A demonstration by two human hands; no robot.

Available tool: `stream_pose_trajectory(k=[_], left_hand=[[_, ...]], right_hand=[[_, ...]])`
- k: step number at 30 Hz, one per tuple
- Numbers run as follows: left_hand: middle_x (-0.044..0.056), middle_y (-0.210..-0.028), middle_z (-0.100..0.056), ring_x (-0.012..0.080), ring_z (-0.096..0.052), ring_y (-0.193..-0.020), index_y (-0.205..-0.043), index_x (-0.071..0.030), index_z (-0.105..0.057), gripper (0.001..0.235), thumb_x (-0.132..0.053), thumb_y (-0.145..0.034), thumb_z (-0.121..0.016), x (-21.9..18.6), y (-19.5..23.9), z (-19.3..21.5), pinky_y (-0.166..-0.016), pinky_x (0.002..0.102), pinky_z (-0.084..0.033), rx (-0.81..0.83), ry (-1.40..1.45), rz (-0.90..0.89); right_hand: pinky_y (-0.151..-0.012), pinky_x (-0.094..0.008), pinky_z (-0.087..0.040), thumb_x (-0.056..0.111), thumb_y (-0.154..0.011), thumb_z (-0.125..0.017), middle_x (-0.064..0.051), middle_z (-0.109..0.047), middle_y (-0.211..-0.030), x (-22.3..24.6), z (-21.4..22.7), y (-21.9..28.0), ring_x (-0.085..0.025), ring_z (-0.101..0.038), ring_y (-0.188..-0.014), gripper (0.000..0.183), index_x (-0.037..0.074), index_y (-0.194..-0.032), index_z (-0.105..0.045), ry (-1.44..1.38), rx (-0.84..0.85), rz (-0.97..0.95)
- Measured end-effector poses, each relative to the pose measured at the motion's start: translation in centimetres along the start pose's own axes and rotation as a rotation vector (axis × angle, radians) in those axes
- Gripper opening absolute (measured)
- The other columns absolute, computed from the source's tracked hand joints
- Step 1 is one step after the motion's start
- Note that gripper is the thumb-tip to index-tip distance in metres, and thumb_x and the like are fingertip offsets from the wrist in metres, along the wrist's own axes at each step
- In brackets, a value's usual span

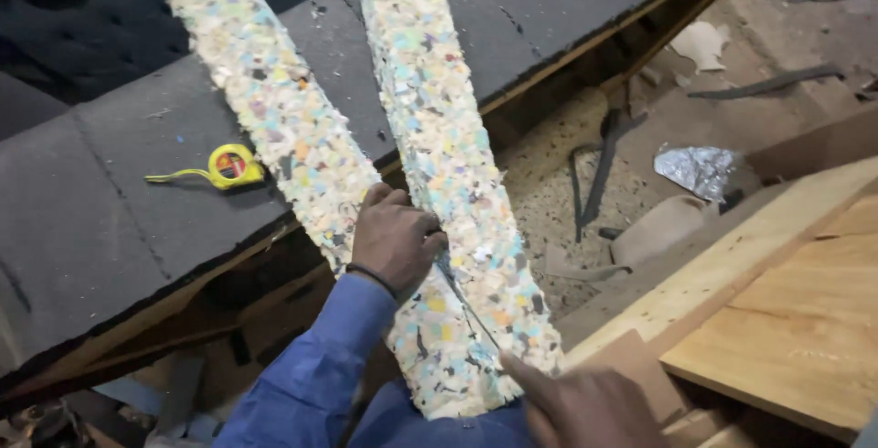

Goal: Cutting a long piece of multi-colored foam in half lengthwise using a knife

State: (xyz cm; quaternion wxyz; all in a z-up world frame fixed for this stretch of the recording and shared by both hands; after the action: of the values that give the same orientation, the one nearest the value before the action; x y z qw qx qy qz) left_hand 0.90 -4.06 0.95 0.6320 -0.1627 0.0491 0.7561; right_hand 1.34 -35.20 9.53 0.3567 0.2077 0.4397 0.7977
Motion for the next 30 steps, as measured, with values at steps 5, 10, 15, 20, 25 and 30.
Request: stream_pose_trajectory(k=[5,10,15,20,25,30], left_hand=[[0.004,-0.076,-0.084,0.0225,-0.06,-0.083,-0.079,-0.019,-0.086,0.044,-0.043,-0.11,-0.066,-1.2,0.3,3.0,-0.113,0.048,-0.039,0.146,0.045,0.098],[0.004,-0.074,-0.082,0.0265,-0.06,-0.085,-0.076,-0.018,-0.086,0.042,-0.044,-0.106,-0.071,-0.3,1.1,1.4,-0.111,0.05,-0.042,0.03,0.027,0.007],[0.003,-0.078,-0.084,0.0232,-0.065,-0.089,-0.079,-0.016,-0.087,0.043,-0.046,-0.108,-0.074,-0.7,0.8,2.8,-0.121,0.049,-0.039,0.113,0.071,0.1],[0.004,-0.076,-0.082,0.0262,-0.059,-0.086,-0.082,-0.018,-0.086,0.043,-0.044,-0.111,-0.069,-0.5,0.9,2.4,-0.118,0.05,-0.04,0.099,0.082,0.046],[0.002,-0.081,-0.085,0.0265,-0.064,-0.088,-0.082,-0.02,-0.086,0.042,-0.048,-0.109,-0.071,-0.3,0.9,2.3,-0.115,0.051,-0.04,0.047,0.029,0.005],[0.001,-0.088,-0.088,0.0267,-0.066,-0.093,-0.088,-0.024,-0.087,0.032,-0.046,-0.107,-0.074,-0.3,0.6,2.5,-0.118,0.051,-0.039,0.077,0.023,0.054]], right_hand=[[-0.052,-0.037,-0.043,0.027,-0.125,-0.042,0.007,-0.055,-0.068,8.0,5.4,-6.1,-0.016,-0.047,-0.056,0.03,0.028,-0.143,-0.066,-0.068,-0.338,0.206],[-0.061,-0.052,-0.058,0.03,-0.118,-0.051,-0.009,-0.074,-0.078,7.7,5.7,-5.5,-0.035,-0.071,-0.07,0.036,0.036,-0.152,-0.06,-0.015,-0.315,0.186],[-0.069,-0.064,-0.054,0.039,-0.098,-0.065,-0.008,-0.084,-0.09,2.4,1.2,-0.5,-0.048,-0.077,-0.082,0.068,0.059,-0.163,-0.055,0.0,-0.284,0.171],[-0.07,-0.052,-0.06,0.03,-0.107,-0.063,-0.007,-0.081,-0.084,5.4,3.3,-2.0,-0.033,-0.073,-0.072,0.064,0.043,-0.169,-0.053,-0.01,-0.245,0.173],[-0.05,-0.033,-0.05,0.019,-0.122,-0.049,0.007,-0.057,-0.066,8.3,5.2,-6.5,-0.015,-0.052,-0.053,0.025,0.023,-0.134,-0.07,-0.052,-0.31,0.195],[-0.08,-0.064,-0.059,0.037,-0.103,-0.07,-0.016,-0.084,-0.094,3.6,2.6,-2.3,-0.048,-0.077,-0.092,0.059,0.047,-0.161,-0.064,-0.054,-0.331,0.198]])
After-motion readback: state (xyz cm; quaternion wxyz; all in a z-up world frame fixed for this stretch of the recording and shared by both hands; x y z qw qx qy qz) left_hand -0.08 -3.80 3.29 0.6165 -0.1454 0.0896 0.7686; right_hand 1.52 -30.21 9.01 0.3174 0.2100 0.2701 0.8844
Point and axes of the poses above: each hand's wrist, its own y-axis away from the middle knuckle, its own z-axis out of the back of the hand, x = y × z, the point moved 3 cm from there along -y, towards the middle knuckle
